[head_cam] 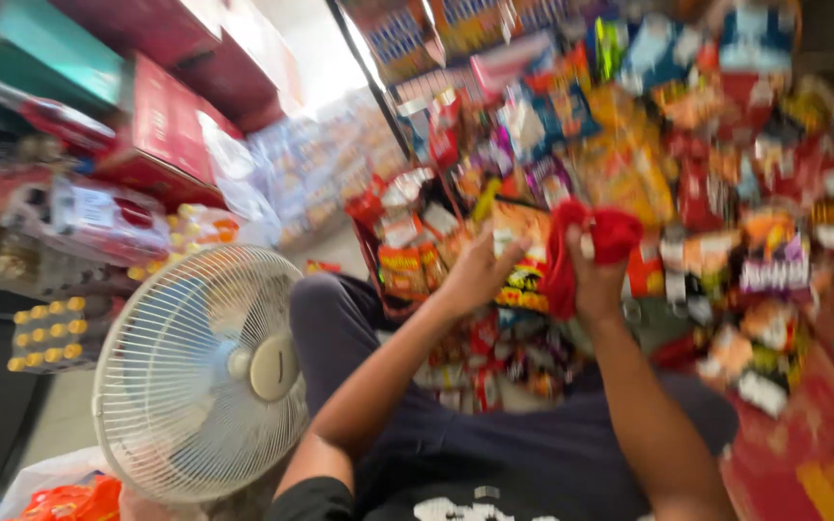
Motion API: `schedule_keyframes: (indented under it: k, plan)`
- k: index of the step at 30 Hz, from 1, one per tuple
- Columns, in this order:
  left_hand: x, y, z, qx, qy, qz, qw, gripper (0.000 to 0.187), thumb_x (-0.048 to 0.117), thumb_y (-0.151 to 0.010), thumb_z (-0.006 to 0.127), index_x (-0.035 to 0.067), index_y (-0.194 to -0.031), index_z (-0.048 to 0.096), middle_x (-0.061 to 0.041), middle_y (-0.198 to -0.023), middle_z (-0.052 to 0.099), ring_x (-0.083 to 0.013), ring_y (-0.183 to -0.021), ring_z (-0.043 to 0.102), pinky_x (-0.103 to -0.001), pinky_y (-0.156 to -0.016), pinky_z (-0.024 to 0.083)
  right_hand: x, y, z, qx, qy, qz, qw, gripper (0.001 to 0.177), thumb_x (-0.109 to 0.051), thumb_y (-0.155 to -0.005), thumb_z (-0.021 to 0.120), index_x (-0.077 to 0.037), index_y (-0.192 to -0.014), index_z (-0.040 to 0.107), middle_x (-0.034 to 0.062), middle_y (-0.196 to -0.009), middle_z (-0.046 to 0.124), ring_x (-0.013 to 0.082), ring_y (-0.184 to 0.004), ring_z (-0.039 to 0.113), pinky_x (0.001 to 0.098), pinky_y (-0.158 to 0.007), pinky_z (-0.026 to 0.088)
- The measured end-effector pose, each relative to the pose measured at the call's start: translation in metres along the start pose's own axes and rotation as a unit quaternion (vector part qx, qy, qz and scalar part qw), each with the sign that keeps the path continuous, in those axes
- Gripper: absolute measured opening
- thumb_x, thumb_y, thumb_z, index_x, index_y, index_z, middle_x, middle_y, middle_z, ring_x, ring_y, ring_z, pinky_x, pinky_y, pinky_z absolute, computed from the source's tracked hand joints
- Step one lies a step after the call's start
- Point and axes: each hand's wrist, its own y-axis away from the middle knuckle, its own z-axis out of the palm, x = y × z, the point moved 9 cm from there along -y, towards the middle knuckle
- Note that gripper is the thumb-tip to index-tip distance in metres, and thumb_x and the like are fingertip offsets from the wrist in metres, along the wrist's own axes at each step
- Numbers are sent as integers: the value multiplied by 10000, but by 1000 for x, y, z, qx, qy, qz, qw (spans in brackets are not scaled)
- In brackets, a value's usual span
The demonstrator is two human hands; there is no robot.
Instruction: Cleaning and wiping down snack bags in a retail environment.
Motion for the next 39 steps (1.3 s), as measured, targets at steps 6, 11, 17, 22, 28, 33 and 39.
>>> schedule_keyframes:
  k: [6, 11, 17, 22, 28, 33, 39]
  plan:
    - [-56, 5, 13, -49, 263, -160, 950, 441, 409, -1111, 510, -2, -1181, 655, -29, -1043, 727, -116, -940, 669, -300, -831, 556, 8, -16, -15, 53, -309, 93, 945, 312, -264, -1036, 703, -85, -1273, 609, 29, -1186, 677, 180, -1101, 645, 363, -973, 529]
    - [-57, -19, 26, 18, 239, -193, 951, 405, 400, -1081, 530, 33, -1218, 634, -20, -1014, 666, -88, -903, 588, -289, -789, 504, 21, 12, 18, -42, -344, 203, 916, 449, -291, -996, 682, -57, -1364, 579, 7, -1259, 675, 124, -1140, 655, 300, -991, 537]
    - [-49, -66, -5, 76, 184, -76, 977, 404, 383, -1057, 568, 23, -1226, 639, 10, -1036, 708, -59, -931, 603, -261, -843, 523, -12, 1, 30, -89, -92, 119, 985, 357, -194, -983, 756, -21, -1277, 649, 3, -1134, 688, 105, -1009, 658, 301, -888, 545]
    - [-60, -74, -8, 80, 88, 0, 993, 371, 300, -1043, 633, 1, -1263, 610, -25, -1070, 683, -77, -980, 598, -272, -894, 518, 5, -6, 21, -63, -51, 153, 985, 355, -164, -911, 801, -13, -1179, 625, 0, -1046, 678, 104, -940, 665, 308, -803, 560]
    - [-66, -101, -18, 0, 255, -94, 962, 372, 154, -932, 726, 6, -1252, 606, -56, -1179, 706, -128, -1048, 661, -297, -940, 530, -24, -24, 16, -31, -104, 69, 992, 312, -115, -978, 737, 26, -1247, 667, 35, -1132, 706, 108, -1019, 670, 285, -886, 553]
    - [-40, -193, -56, 13, 52, -24, 998, 451, 160, -854, 711, 1, -1262, 604, -97, -1166, 727, -156, -1028, 667, -290, -929, 524, 11, -38, -9, 50, -134, 78, 987, 362, -82, -1004, 711, 49, -1330, 628, 28, -1190, 681, 106, -1032, 627, 287, -895, 524]
    - [8, -394, -62, 9, 21, 149, 989, 588, 422, -818, 826, -10, -1171, 639, -139, -1013, 789, -213, -892, 767, -379, -811, 640, 2, -53, -24, 96, -179, 107, 973, 378, -99, -1008, 675, 19, -1361, 608, 52, -1239, 687, 136, -1071, 659, 289, -925, 529]
